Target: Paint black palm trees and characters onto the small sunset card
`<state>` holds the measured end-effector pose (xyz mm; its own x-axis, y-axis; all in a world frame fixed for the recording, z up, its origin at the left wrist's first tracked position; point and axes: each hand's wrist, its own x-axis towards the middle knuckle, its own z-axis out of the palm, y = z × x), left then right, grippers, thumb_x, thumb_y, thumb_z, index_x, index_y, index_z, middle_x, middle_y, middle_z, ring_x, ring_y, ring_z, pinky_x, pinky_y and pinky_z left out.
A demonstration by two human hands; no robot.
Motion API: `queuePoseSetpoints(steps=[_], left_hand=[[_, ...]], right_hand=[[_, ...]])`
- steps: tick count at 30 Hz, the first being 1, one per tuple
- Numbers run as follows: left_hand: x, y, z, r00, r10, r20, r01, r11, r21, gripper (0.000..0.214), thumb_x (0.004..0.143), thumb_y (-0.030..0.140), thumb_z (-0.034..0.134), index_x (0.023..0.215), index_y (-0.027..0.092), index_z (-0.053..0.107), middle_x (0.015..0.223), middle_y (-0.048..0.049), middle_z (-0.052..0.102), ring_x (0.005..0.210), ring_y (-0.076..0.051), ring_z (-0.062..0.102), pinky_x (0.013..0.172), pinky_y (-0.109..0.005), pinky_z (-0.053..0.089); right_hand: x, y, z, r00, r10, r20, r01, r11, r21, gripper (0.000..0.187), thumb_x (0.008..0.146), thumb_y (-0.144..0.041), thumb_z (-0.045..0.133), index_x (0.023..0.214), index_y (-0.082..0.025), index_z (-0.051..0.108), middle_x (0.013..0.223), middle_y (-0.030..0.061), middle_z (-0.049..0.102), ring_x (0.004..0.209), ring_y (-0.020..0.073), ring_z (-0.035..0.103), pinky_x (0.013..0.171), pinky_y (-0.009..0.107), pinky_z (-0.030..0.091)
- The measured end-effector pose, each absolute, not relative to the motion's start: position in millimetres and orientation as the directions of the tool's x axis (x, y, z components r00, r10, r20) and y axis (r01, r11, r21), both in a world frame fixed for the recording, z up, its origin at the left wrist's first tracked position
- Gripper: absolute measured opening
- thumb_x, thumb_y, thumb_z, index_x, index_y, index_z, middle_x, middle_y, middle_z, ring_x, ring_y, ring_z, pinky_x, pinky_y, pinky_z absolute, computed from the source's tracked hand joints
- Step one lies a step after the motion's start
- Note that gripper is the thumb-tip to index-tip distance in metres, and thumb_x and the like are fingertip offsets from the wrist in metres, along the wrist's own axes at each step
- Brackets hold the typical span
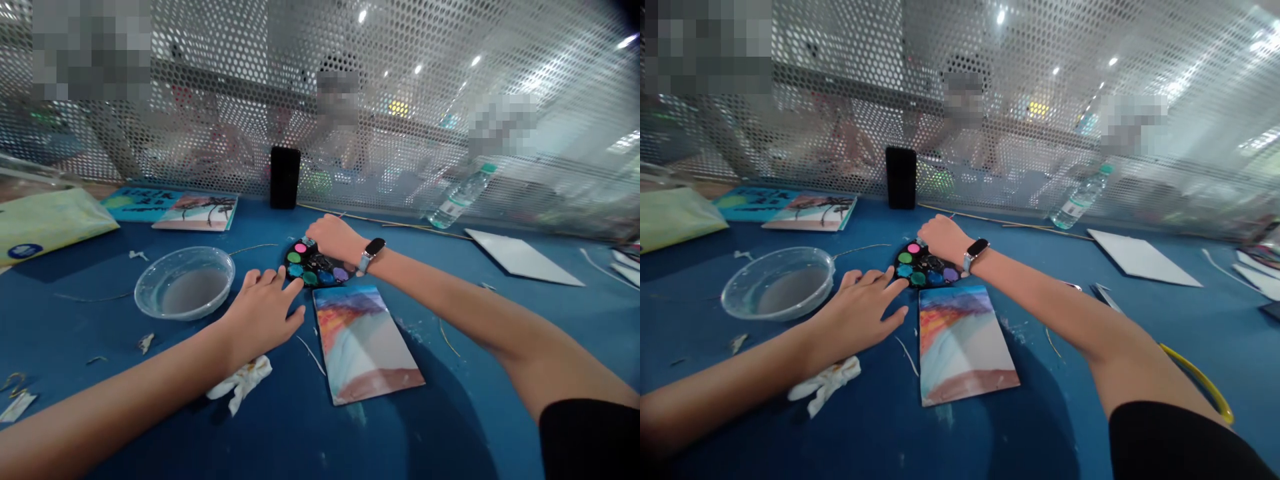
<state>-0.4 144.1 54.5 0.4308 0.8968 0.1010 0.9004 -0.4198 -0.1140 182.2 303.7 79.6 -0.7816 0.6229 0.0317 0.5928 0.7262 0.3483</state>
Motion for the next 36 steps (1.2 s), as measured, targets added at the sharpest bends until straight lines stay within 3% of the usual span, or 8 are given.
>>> queuePoseSetpoints(steps=[10,19,25,36], left_hand=[[-1,144,56,0.431,0.898,0.085,0.9,-0.422,-0.109,0.045,0.097,0.045,0.062,0.133,0.02,0.057,0.139,-0.0113,0.057,0.123,-0.028,0.059,0.104,-0.054,0.05],[0,143,56,0.433,0.896,0.094,0.899,-0.423,-0.115,0.044,0.097,0.045,0.062,0.133,0.02,0.057,0.139,-0.0112,0.058,0.124,-0.028,0.059,0.104,-0.055,0.05],[-1,144,54,0.434,0.895,0.1,0.899,-0.424,-0.111,0.044,0.097,0.045,0.063,0.133,0.02,0.057,0.139,-0.0112,0.058,0.124,-0.028,0.059,0.104,-0.055,0.05],[-1,144,54,0.437,0.894,0.097,0.898,-0.427,-0.107,0.044,0.097,0.045,0.062,0.133,0.02,0.057,0.139,-0.0113,0.058,0.124,-0.028,0.059,0.104,-0.055,0.05]], right_hand=[[182,309,79,-0.764,0.643,0.044,0.619,0.713,0.328,0.022,0.089,-0.008,0.056,0.101,-0.013,0.074,0.104,0.0131,0.078,0.096,0.0241,0.068,0.08,0.034,0.035],[174,298,80,-0.786,0.615,0.066,0.587,0.708,0.392,0.023,0.092,-0.007,0.05,0.1,-0.008,0.072,0.102,0.0187,0.076,0.1,0.0273,0.067,0.083,0.036,0.035],[174,300,82,-0.797,0.602,0.042,0.568,0.724,0.392,0.02,0.089,-0.007,0.054,0.096,-0.012,0.072,0.1,0.0138,0.077,0.097,0.0256,0.069,0.082,0.035,0.035],[170,303,82,-0.777,0.627,0.051,0.591,0.7,0.4,0.024,0.09,-0.008,0.052,0.1,-0.01,0.073,0.102,0.0169,0.077,0.098,0.0273,0.07,0.083,0.037,0.035]])
